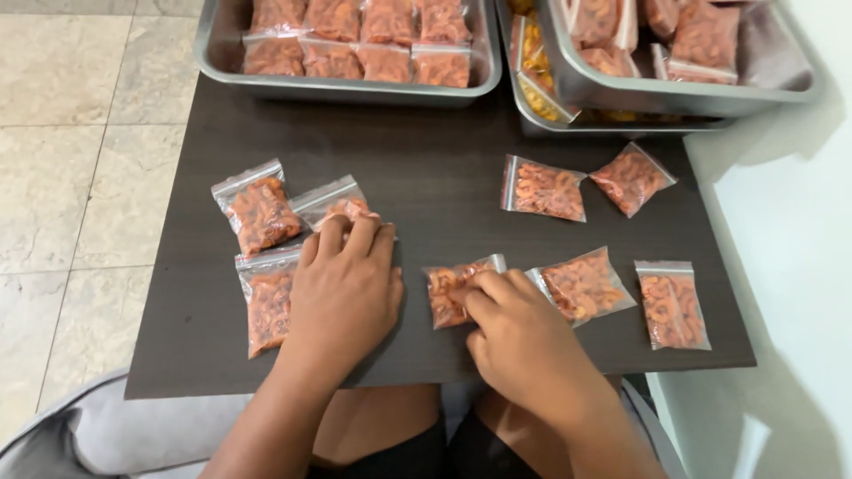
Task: Organizing small plastic bags of dried food by arranging them neatly on a table surface.
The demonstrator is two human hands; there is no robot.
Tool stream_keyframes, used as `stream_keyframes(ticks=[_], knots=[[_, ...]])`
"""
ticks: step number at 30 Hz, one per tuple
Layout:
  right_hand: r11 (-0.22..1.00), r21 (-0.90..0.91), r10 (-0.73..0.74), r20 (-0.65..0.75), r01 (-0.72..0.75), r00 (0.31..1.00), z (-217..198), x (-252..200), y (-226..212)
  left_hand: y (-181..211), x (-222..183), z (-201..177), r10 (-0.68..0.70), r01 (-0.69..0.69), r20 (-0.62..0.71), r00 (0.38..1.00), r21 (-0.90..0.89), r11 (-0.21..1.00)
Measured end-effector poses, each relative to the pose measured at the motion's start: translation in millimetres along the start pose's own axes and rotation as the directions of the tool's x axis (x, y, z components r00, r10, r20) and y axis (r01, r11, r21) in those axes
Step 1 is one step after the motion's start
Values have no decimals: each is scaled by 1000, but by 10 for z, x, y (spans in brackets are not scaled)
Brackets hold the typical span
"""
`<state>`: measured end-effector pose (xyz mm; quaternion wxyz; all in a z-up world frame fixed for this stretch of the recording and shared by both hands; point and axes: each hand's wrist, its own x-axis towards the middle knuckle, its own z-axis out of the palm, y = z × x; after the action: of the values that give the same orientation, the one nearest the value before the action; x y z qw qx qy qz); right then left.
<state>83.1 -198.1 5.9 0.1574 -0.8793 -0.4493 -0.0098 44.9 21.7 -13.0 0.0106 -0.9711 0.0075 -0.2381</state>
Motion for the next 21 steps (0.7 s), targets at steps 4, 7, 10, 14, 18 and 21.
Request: stream_keyframes(ticks=[4,7,10,14,18,21], knots=[[988,-138,60,-30,-64,998,117,295,155,24,-17,-13,8,-8,28,1000,5,1000],[981,-161,101,-36,-105,994,263,610,279,76,-63,-63,23,-25,46,999,44,999],[958,-277,50,-99,-75,994,358,913,377,178,-124,-175,50,-51,66,997,13,999],[953,-228,217,56,-199,975,300,1010,351,330,-269,-273,127,-126,81,989,-27,992],[986,-152,70,43,-63,997,207,579,129,393,-361,-350,164,-159,6,987,-192,968],[992,102,73,26,-76,997,423,154,106,331,-361,-317,182,-221,-126,975,-487,845]])
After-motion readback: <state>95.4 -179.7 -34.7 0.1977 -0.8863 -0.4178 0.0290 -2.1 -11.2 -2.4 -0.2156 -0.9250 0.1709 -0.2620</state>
